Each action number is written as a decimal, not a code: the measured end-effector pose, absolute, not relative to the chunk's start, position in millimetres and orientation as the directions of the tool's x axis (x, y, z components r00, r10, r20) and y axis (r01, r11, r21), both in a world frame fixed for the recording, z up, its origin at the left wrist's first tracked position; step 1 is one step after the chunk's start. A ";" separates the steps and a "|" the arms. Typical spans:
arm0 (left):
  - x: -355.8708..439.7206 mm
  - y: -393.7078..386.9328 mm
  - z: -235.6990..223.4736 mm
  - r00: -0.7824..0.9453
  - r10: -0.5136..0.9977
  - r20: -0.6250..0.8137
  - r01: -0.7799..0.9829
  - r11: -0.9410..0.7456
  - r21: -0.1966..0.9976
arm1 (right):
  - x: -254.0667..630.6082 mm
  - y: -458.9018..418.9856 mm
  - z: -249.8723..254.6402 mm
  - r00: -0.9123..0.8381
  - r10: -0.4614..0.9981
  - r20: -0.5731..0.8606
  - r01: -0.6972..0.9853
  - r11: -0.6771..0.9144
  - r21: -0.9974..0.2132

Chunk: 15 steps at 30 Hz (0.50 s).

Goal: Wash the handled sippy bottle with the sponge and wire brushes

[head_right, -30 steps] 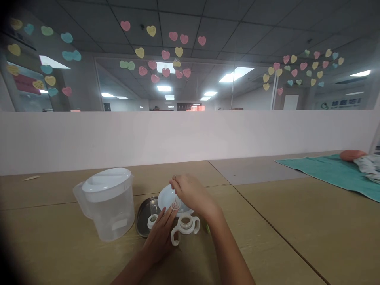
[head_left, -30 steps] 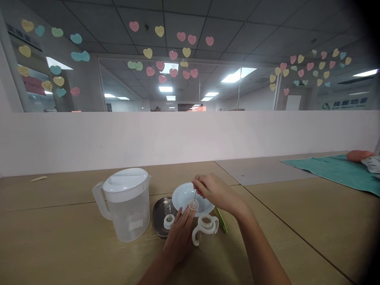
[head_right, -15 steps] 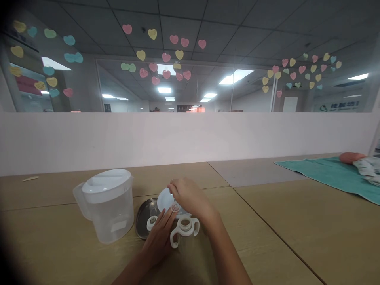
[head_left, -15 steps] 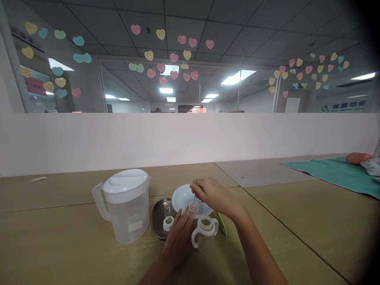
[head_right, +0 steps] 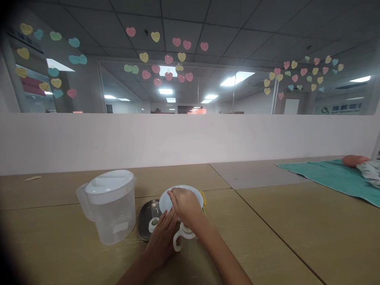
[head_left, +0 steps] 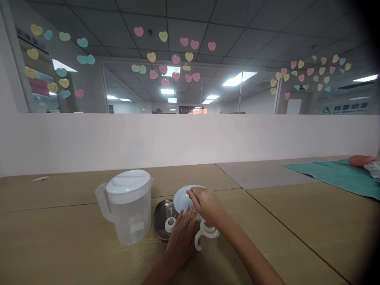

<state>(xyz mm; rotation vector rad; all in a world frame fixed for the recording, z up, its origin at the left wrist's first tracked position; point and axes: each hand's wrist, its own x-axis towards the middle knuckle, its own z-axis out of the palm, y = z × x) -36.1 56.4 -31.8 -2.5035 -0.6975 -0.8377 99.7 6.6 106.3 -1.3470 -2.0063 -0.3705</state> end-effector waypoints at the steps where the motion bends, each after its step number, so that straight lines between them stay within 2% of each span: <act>1: -36.6 56.0 -31.7 0.700 0.329 0.634 0.574 -0.787 -0.226 | 104.7 7.8 98.4 -0.213 0.663 0.718 0.868 0.466 -0.172; 4: -37.0 54.9 -32.1 0.710 0.339 0.617 0.583 -0.775 -0.245 | 118.6 8.3 74.0 -0.153 0.543 0.826 0.771 0.589 -0.245; 8: -36.1 55.4 -34.0 0.713 0.327 0.620 0.570 -0.786 -0.240 | 128.3 5.3 50.6 -0.090 0.370 0.925 0.725 0.661 -0.194; 15: -36.9 59.9 -38.3 0.660 0.310 0.684 0.590 -0.778 -0.216 | 123.0 5.2 36.1 -0.113 0.291 0.950 0.733 0.670 -0.117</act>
